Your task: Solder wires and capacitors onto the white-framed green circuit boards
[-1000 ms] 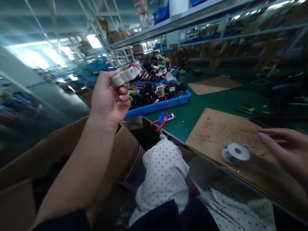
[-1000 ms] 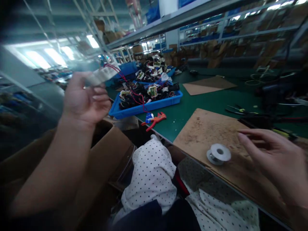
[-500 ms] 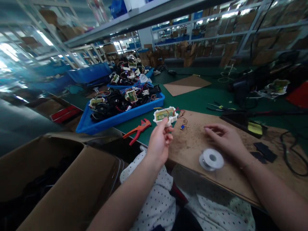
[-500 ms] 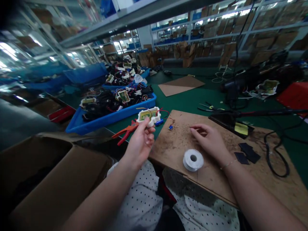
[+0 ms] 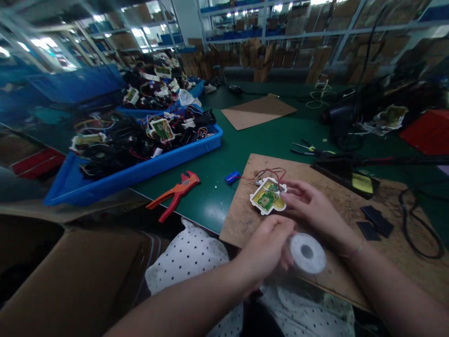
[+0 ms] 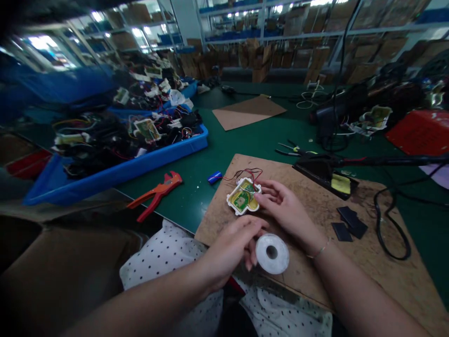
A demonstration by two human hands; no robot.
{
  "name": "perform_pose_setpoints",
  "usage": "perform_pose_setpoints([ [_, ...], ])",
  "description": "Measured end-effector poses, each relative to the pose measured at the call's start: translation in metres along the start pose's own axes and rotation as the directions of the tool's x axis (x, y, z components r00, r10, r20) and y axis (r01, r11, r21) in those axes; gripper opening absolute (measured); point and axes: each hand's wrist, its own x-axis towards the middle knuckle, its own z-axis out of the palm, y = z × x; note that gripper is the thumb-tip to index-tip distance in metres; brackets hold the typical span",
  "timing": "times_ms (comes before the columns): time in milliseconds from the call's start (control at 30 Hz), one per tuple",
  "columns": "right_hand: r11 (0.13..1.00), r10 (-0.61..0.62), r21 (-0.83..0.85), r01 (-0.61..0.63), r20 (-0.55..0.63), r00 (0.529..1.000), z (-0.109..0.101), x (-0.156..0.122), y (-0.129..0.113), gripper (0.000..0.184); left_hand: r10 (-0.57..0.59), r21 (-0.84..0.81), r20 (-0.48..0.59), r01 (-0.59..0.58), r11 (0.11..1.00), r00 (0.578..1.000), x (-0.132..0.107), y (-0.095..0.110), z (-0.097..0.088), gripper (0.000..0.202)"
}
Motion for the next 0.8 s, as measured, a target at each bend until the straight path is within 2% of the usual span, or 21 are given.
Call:
perform_pose_setpoints([
  [33, 1.0, -0.011, -0.024, 0.01, -0.025, 1.0, -0.002, 0.001, 0.001, 0.046, -0.009, 0.051, 0.041, 0.007, 0.999, 0.999, -0.003, 0.001, -0.003, 0.023],
  [100, 0.975, -0.115, -0.202, 0.098, -0.077, 0.99, -0.008, 0.003, 0.001, 0.037, 0.036, 0.204, 0.071, -0.05, 0.978, 0.997, -0.006, 0.002, -0.012, 0.02],
  [133, 0.931, -0.202, -0.327, 0.165, -0.082, 0.976, -0.01, 0.003, 0.0, 0.034, 0.089, 0.3, 0.061, -0.103, 0.948, 0.994, -0.008, 0.003, -0.017, 0.019],
  [200, 0.781, -0.371, -0.55, 0.297, -0.026, 0.928, -0.013, 0.004, -0.002, 0.03, 0.229, 0.492, 0.018, -0.208, 0.845, 0.973, -0.009, 0.005, -0.026, 0.019],
  [300, 0.567, -0.483, -0.708, 0.421, 0.129, 0.866, -0.012, 0.006, -0.007, 0.03, 0.411, 0.682, -0.002, -0.299, 0.667, 0.912, -0.008, 0.013, -0.036, 0.02],
  [400, 0.467, -0.486, -0.754, 0.462, 0.218, 0.847, -0.007, 0.013, -0.013, 0.029, 0.588, 0.812, 0.054, -0.378, 0.444, 0.807, 0.0, 0.032, -0.04, 0.02],
  [467, 0.485, -0.455, -0.734, 0.474, 0.251, 0.854, -0.004, 0.019, -0.017, 0.024, 0.668, 0.893, 0.127, -0.377, 0.245, 0.734, 0.01, 0.049, -0.04, 0.023],
  [500, 0.51, -0.433, -0.715, 0.479, 0.267, 0.861, -0.003, 0.021, -0.019, 0.021, 0.675, 0.926, 0.174, -0.353, 0.136, 0.717, 0.015, 0.057, -0.04, 0.027],
  [567, 0.564, -0.397, -0.677, 0.472, 0.279, 0.874, -0.002, 0.022, -0.021, 0.017, 0.64, 0.949, 0.267, -0.31, -0.047, 0.72, 0.027, 0.07, -0.041, 0.031],
  [600, 0.59, -0.384, -0.664, 0.46, 0.27, 0.883, -0.002, 0.021, -0.021, 0.017, 0.612, 0.946, 0.304, -0.308, -0.101, 0.73, 0.032, 0.074, -0.041, 0.03],
  [700, 0.672, -0.349, -0.622, 0.402, 0.214, 0.913, -0.001, 0.014, -0.016, 0.021, 0.544, 0.928, 0.368, -0.338, -0.158, 0.754, 0.042, 0.077, -0.044, 0.018],
  [800, 0.766, -0.302, -0.546, 0.339, 0.16, 0.94, 0.002, 0.008, -0.008, 0.025, 0.502, 0.925, 0.38, -0.336, -0.18, 0.777, 0.045, 0.071, -0.047, 0.019],
])
